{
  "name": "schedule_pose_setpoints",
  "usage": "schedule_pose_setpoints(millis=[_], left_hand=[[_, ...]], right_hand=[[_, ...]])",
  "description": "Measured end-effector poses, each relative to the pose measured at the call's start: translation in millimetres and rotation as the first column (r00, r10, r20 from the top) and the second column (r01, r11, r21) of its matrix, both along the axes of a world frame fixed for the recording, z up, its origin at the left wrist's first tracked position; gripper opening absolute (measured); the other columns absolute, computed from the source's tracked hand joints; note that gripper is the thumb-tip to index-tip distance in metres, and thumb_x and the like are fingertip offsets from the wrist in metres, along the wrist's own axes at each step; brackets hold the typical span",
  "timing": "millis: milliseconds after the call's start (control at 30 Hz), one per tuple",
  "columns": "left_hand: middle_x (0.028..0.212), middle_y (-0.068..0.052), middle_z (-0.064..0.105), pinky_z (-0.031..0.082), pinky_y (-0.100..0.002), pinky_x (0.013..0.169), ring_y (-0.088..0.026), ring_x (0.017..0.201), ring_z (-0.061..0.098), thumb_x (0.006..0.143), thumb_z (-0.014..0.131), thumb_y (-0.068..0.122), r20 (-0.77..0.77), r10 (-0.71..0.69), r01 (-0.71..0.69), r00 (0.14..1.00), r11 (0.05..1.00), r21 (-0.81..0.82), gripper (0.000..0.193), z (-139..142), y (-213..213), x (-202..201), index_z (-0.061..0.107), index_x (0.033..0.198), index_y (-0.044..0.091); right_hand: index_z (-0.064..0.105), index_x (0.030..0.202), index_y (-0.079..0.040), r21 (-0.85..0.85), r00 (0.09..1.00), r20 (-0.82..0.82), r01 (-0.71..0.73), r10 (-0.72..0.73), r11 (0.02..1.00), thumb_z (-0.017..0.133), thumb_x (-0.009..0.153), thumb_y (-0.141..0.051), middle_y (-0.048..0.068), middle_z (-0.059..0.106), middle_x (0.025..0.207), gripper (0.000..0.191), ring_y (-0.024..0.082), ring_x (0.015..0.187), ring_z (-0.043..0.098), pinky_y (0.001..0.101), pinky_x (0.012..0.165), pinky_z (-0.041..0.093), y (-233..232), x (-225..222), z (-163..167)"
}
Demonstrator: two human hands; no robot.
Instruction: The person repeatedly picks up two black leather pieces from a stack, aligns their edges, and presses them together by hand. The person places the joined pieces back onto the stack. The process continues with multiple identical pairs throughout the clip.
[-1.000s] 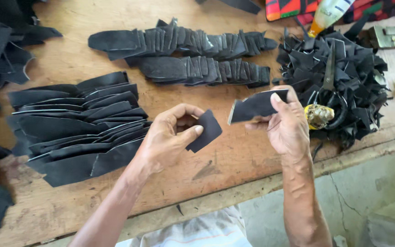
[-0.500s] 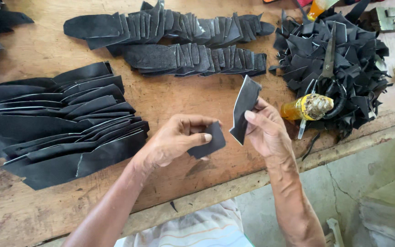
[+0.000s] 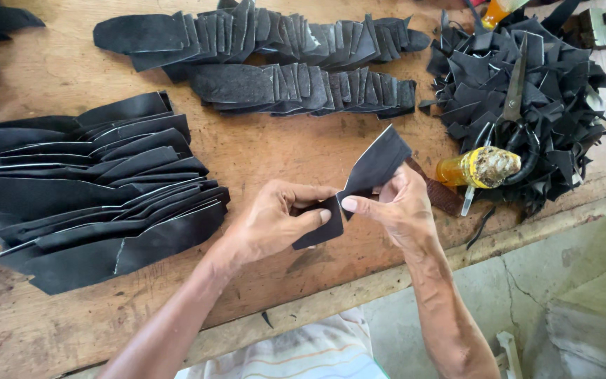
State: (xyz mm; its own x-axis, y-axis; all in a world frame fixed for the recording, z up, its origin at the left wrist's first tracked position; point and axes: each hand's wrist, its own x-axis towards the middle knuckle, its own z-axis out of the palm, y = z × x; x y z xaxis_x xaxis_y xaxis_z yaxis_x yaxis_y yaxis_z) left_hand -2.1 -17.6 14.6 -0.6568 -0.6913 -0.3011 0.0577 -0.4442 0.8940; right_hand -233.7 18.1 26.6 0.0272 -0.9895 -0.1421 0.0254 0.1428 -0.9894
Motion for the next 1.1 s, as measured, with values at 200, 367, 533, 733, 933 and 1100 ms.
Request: schedule_pose_setpoints(millis=[200,367,533,733,933,1100], left_hand=[[0.085,-0.010,0.077,0.056,-0.034,0.064,-0.016,0.066,0.066,0.082,0.055,0.003,0.274,0.068,0.024,0.959,0.947,-0.320,0.055,24,5,-1,0.068,0.134,0.012],[0.074,-0.019,0.069,0.054,-0.042,0.066,-0.031,0.063,0.068,0.081,0.057,0.005,0.214,0.124,0.031,0.969,0.797,-0.603,0.073,24,11,-3,0.044,0.153,0.007],[0.077,-0.020,0.067,0.051,-0.049,0.063,-0.039,0.064,0.065,0.084,0.061,0.006,0.260,0.174,0.075,0.950,0.682,-0.728,0.082,5,16,-9,0.026,0.158,-0.002],[0.075,-0.020,0.065,0.049,-0.050,0.054,-0.038,0.059,0.063,0.088,0.060,0.004,0.281,0.229,0.081,0.932,0.624,-0.777,0.086,-13,22,-17,0.011,0.156,-0.014],[0.071,-0.018,0.063,0.048,-0.049,0.052,-0.036,0.056,0.061,0.090,0.059,0.005,0.286,0.231,0.090,0.930,0.612,-0.786,0.084,-11,23,-13,0.010,0.156,-0.014],[0.074,-0.017,0.064,0.050,-0.046,0.056,-0.031,0.059,0.062,0.092,0.059,0.003,0.256,0.284,0.050,0.924,0.575,-0.817,0.078,-3,20,-4,0.020,0.158,-0.008]], right_hand=[[0.067,0.108,-0.004,0.019,0.995,0.102,-0.007,0.005,1.000,0.086,0.081,-0.001,0.004,0.072,0.099,0.032,0.011,0.090,0.067,0.0277,0.080,0.058,1,-7,3],[0.071,0.104,-0.003,-0.044,0.950,-0.298,0.083,-0.093,0.996,0.086,0.082,-0.004,0.002,0.073,0.096,0.027,0.006,0.081,0.062,0.0210,0.069,0.049,-6,2,7],[0.073,0.096,-0.002,-0.136,0.865,-0.461,0.150,-0.196,0.979,0.084,0.082,-0.006,0.001,0.074,0.087,0.018,0.006,0.072,0.066,0.0212,0.062,0.052,-7,27,16],[0.075,0.091,0.001,-0.248,0.765,-0.598,0.105,-0.237,0.963,0.081,0.087,-0.007,0.003,0.076,0.079,0.010,0.006,0.067,0.069,0.0233,0.059,0.054,-5,51,24],[0.077,0.094,0.001,-0.161,0.806,-0.568,0.089,-0.166,0.983,0.082,0.088,-0.009,0.003,0.077,0.083,0.013,0.008,0.073,0.070,0.0238,0.065,0.057,-7,47,30],[0.075,0.100,-0.001,-0.055,0.876,-0.461,0.132,-0.142,0.990,0.084,0.083,-0.006,0.004,0.078,0.089,0.020,0.013,0.078,0.074,0.0269,0.070,0.062,-9,23,30]])
